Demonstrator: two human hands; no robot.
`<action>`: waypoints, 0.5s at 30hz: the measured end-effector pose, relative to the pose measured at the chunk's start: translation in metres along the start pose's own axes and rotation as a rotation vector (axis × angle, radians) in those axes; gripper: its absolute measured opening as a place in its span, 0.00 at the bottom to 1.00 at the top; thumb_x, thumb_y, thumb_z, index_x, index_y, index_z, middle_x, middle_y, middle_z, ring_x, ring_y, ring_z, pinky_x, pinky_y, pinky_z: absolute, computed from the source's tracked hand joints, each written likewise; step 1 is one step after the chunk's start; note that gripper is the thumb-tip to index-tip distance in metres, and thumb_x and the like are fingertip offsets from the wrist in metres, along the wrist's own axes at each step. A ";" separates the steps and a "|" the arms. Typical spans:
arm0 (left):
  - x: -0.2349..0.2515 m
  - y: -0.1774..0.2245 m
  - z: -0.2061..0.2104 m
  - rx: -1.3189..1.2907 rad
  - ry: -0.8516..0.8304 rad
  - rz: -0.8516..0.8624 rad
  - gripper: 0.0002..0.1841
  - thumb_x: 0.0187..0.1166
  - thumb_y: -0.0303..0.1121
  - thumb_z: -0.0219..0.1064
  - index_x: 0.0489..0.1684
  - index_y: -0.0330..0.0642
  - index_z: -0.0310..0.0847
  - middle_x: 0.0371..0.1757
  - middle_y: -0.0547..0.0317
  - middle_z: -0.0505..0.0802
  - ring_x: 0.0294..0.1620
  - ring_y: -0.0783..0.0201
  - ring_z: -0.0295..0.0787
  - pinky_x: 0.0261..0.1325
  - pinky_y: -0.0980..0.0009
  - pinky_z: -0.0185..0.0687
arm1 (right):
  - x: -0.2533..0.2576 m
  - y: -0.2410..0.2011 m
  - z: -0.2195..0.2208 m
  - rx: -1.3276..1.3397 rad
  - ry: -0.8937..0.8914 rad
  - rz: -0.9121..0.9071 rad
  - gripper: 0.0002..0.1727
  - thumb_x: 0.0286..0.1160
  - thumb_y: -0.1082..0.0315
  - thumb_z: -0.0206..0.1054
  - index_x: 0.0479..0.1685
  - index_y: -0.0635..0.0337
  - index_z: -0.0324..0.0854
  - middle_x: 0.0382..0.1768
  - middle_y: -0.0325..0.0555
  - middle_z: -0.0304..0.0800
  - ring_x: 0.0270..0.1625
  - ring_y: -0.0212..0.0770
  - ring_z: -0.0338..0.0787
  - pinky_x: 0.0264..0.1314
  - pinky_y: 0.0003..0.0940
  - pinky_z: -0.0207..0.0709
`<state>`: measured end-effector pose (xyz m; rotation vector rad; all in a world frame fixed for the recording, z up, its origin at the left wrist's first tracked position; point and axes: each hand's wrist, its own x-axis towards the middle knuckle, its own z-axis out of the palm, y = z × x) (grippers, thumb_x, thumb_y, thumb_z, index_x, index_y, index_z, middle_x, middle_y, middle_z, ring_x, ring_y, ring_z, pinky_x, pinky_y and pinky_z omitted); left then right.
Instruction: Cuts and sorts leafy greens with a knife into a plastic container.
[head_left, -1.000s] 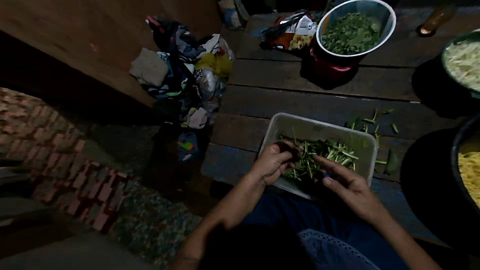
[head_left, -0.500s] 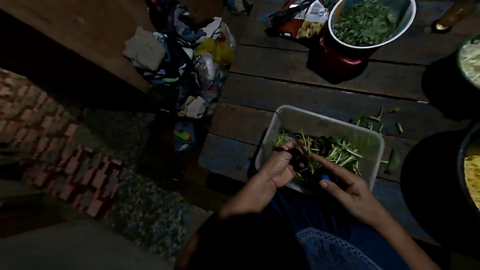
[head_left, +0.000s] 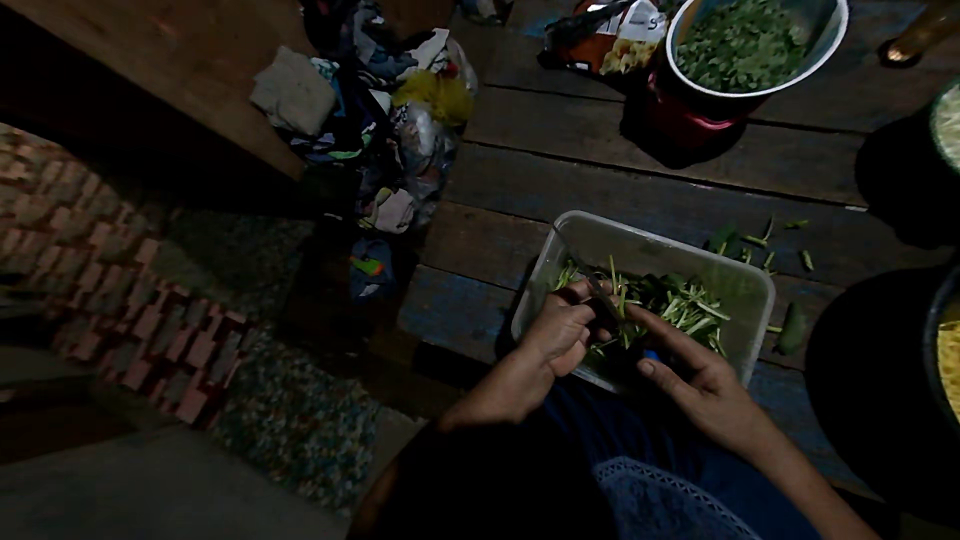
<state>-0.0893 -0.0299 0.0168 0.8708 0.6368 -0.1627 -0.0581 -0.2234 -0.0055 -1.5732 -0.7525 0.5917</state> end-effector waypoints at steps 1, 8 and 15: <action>0.000 -0.001 -0.001 0.005 -0.006 0.000 0.08 0.85 0.18 0.57 0.53 0.34 0.81 0.38 0.57 0.89 0.27 0.73 0.83 0.29 0.82 0.80 | 0.000 0.000 0.001 -0.015 0.009 0.004 0.31 0.87 0.60 0.59 0.85 0.67 0.64 0.63 0.44 0.88 0.57 0.24 0.88 0.61 0.20 0.82; -0.004 -0.004 0.000 0.026 -0.024 -0.022 0.09 0.85 0.17 0.56 0.56 0.32 0.78 0.35 0.57 0.88 0.24 0.74 0.80 0.28 0.83 0.78 | 0.002 0.000 0.006 -0.116 0.051 0.072 0.31 0.87 0.60 0.57 0.87 0.62 0.64 0.62 0.43 0.89 0.54 0.20 0.87 0.58 0.17 0.81; -0.007 -0.005 -0.002 0.078 -0.099 -0.045 0.06 0.84 0.17 0.57 0.48 0.32 0.78 0.25 0.60 0.84 0.22 0.73 0.80 0.29 0.82 0.78 | 0.001 0.001 0.005 -0.161 0.101 0.111 0.29 0.86 0.61 0.58 0.86 0.58 0.66 0.61 0.41 0.89 0.53 0.20 0.88 0.56 0.17 0.81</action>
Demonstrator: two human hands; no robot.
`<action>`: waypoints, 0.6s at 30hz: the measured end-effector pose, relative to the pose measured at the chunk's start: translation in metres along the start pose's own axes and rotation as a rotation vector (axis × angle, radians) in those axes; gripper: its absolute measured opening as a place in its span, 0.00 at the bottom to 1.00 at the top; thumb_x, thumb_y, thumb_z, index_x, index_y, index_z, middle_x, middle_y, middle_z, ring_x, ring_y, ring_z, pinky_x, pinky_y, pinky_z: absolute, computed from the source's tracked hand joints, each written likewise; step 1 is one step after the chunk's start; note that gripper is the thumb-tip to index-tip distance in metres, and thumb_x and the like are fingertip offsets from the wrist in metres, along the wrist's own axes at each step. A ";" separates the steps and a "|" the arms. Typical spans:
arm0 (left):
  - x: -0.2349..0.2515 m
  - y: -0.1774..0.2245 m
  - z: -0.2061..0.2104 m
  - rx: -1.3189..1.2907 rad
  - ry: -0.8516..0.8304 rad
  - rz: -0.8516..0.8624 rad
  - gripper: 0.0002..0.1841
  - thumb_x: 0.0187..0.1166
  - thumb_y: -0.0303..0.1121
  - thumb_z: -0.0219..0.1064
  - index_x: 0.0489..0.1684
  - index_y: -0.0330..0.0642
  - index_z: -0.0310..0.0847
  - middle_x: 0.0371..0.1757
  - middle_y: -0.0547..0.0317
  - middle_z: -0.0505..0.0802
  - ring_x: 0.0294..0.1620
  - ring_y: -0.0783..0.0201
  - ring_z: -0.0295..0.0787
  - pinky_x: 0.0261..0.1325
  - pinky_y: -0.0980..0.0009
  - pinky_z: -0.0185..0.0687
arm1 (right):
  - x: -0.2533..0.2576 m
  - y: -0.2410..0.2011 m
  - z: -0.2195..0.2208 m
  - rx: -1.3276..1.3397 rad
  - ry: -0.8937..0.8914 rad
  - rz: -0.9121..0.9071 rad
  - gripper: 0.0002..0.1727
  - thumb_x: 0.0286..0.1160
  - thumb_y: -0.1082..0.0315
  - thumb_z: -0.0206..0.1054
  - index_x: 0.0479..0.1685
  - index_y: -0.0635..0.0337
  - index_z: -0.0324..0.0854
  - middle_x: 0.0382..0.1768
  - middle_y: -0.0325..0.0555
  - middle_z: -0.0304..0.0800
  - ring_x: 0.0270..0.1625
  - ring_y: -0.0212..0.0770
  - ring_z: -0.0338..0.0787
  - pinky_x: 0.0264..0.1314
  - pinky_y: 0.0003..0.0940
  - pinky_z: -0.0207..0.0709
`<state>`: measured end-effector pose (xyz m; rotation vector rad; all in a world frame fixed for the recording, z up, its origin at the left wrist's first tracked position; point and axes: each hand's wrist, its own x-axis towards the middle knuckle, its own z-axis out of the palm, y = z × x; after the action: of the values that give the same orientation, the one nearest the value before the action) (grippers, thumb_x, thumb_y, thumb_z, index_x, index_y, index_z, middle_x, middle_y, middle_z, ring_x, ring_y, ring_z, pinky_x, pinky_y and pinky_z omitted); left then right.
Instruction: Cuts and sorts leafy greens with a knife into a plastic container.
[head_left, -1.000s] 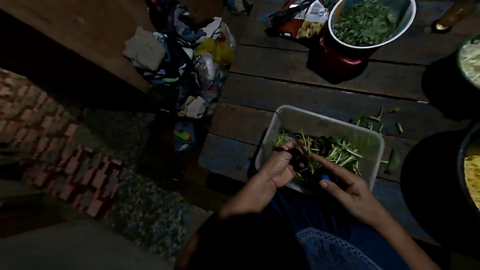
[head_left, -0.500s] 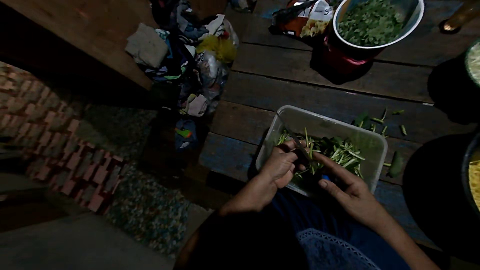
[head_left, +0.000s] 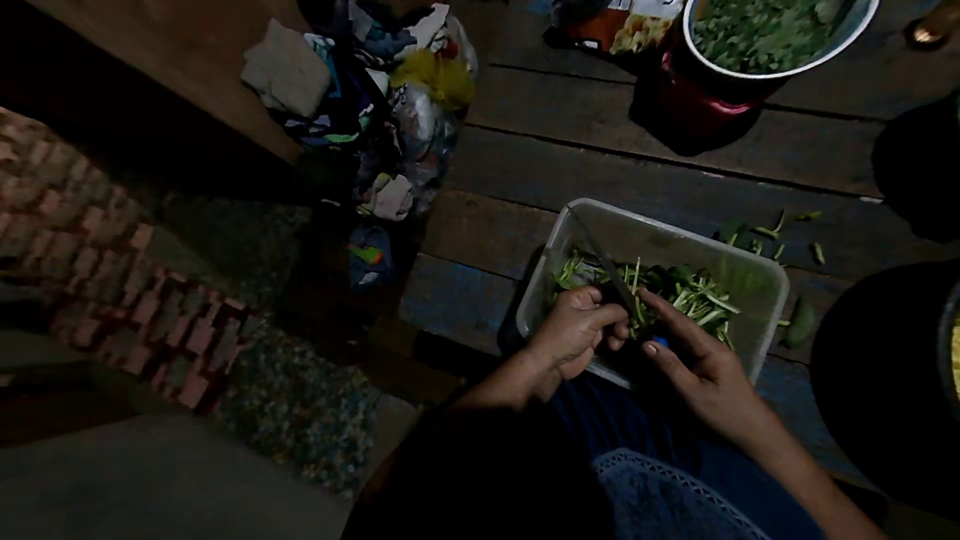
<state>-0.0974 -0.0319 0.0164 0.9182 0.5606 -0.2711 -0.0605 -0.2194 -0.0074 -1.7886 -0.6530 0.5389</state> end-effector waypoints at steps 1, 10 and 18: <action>0.000 0.000 -0.001 0.021 -0.024 -0.010 0.05 0.84 0.18 0.58 0.47 0.32 0.79 0.25 0.60 0.84 0.22 0.73 0.79 0.29 0.82 0.78 | -0.001 0.000 -0.001 -0.004 0.022 0.017 0.28 0.86 0.61 0.58 0.84 0.56 0.68 0.59 0.40 0.89 0.51 0.21 0.88 0.55 0.18 0.82; 0.007 -0.011 0.017 1.019 -0.356 0.156 0.16 0.90 0.29 0.56 0.65 0.26 0.81 0.61 0.38 0.89 0.57 0.57 0.89 0.66 0.64 0.82 | -0.026 -0.008 -0.033 -0.073 0.093 0.273 0.31 0.83 0.58 0.56 0.83 0.63 0.68 0.48 0.37 0.91 0.36 0.17 0.84 0.38 0.16 0.80; 0.027 0.052 -0.006 1.546 -0.086 0.330 0.17 0.82 0.18 0.59 0.66 0.34 0.85 0.65 0.38 0.88 0.69 0.44 0.85 0.74 0.49 0.78 | -0.030 -0.002 -0.039 -0.077 0.134 0.273 0.37 0.82 0.55 0.57 0.90 0.61 0.57 0.46 0.38 0.87 0.32 0.17 0.80 0.32 0.15 0.76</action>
<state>-0.0540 0.0040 0.0329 2.4431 0.0006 -0.4362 -0.0582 -0.2662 0.0074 -1.9816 -0.3427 0.5767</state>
